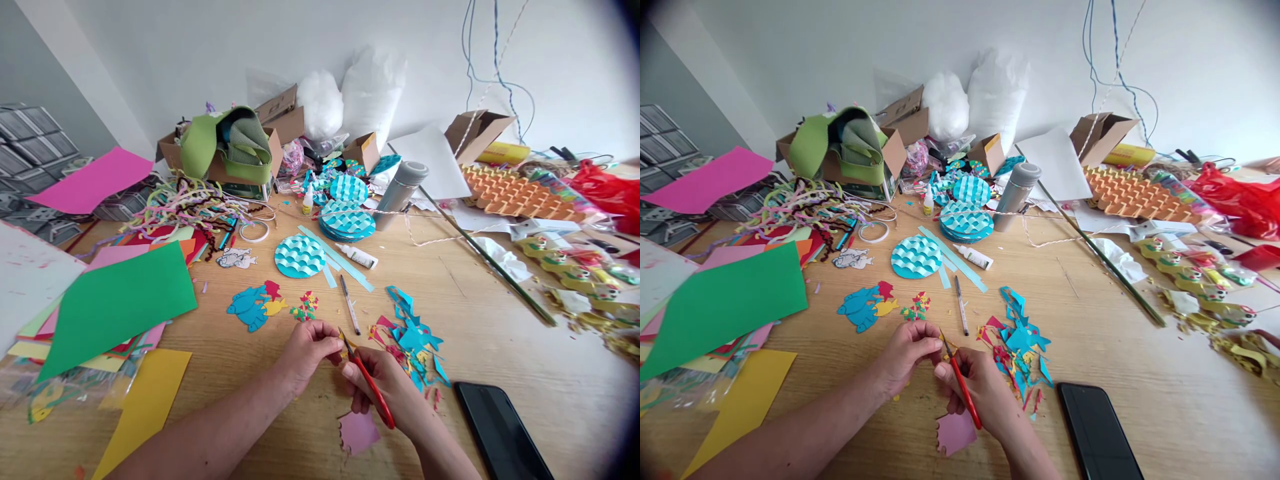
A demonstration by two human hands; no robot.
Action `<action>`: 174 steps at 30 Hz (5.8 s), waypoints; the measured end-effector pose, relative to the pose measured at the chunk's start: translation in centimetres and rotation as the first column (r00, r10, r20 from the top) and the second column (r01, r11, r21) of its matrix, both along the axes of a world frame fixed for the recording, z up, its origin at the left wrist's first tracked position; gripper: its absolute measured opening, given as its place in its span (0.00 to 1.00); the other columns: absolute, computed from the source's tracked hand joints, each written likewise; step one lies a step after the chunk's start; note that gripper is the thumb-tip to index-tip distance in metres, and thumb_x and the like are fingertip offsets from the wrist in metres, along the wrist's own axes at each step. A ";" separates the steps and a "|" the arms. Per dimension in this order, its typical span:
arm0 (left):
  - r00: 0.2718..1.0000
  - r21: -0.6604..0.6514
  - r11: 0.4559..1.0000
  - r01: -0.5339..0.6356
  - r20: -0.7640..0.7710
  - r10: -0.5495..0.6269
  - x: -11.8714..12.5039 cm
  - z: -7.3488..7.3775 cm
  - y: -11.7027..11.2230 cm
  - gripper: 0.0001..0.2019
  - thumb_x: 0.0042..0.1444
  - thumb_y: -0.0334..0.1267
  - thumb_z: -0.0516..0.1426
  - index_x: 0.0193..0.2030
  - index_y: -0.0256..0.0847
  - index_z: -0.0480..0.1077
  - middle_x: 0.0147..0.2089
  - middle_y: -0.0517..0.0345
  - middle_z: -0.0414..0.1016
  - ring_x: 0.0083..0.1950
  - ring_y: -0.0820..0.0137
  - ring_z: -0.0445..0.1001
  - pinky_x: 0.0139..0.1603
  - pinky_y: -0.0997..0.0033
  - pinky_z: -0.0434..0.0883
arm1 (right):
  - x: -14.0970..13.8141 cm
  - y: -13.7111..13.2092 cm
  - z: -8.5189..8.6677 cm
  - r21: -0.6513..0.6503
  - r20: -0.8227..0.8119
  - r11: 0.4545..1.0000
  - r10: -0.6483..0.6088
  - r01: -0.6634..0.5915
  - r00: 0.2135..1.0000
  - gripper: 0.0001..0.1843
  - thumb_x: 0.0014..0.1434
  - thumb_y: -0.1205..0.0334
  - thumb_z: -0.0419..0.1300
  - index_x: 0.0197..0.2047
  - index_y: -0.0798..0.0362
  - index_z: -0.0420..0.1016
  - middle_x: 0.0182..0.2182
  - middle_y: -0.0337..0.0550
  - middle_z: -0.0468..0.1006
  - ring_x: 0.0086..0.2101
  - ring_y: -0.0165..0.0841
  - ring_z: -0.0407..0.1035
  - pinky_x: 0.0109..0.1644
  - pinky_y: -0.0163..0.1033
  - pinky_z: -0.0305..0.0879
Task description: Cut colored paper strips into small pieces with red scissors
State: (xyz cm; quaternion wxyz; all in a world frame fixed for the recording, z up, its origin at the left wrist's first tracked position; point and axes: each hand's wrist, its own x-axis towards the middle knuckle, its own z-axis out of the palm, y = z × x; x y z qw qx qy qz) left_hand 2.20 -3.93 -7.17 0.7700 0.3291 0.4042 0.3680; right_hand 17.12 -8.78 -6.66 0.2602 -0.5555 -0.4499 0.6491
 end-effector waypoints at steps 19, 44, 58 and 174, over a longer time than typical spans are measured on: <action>1.000 -0.021 1.000 -0.023 0.003 0.023 0.0 0.3 -0.1 0.07 0.40 0.35 0.62 0.25 0.36 0.67 0.21 0.62 0.68 0.24 0.75 0.66 0.29 0.72 0.64 | -0.1 0.0 0.2 -0.051 0.018 0.999 -0.018 0.019 1.000 0.26 0.47 0.40 0.64 0.26 0.54 0.61 0.16 0.35 0.72 0.14 0.27 0.68 0.15 0.27 0.57; 1.000 -0.018 1.000 -0.023 0.005 0.023 -0.1 0.0 0.0 0.06 0.40 0.34 0.61 0.25 0.36 0.68 0.21 0.62 0.68 0.24 0.76 0.66 0.29 0.73 0.64 | 0.0 0.0 0.7 -0.054 0.060 0.999 0.007 -0.003 0.998 0.28 0.46 0.37 0.63 0.25 0.53 0.61 0.17 0.36 0.72 0.13 0.26 0.66 0.15 0.27 0.55; 1.000 -0.014 1.000 -0.010 -0.026 0.010 -0.1 0.3 0.1 0.06 0.39 0.35 0.60 0.24 0.36 0.67 0.20 0.62 0.68 0.23 0.75 0.65 0.28 0.72 0.62 | 0.1 0.1 0.7 -0.079 0.081 0.997 0.022 -0.015 0.996 0.27 0.47 0.37 0.63 0.25 0.53 0.60 0.15 0.34 0.71 0.13 0.25 0.66 0.14 0.27 0.54; 0.214 0.203 0.353 0.913 -0.977 0.009 -7.7 4.9 4.7 0.16 0.54 0.34 0.53 0.49 0.43 0.74 0.44 0.54 0.79 0.41 0.68 0.75 0.37 0.75 0.66 | 2.3 1.6 0.6 0.416 0.129 0.804 -0.515 0.425 0.847 0.24 0.46 0.40 0.65 0.21 0.53 0.67 0.17 0.41 0.74 0.16 0.30 0.68 0.19 0.33 0.66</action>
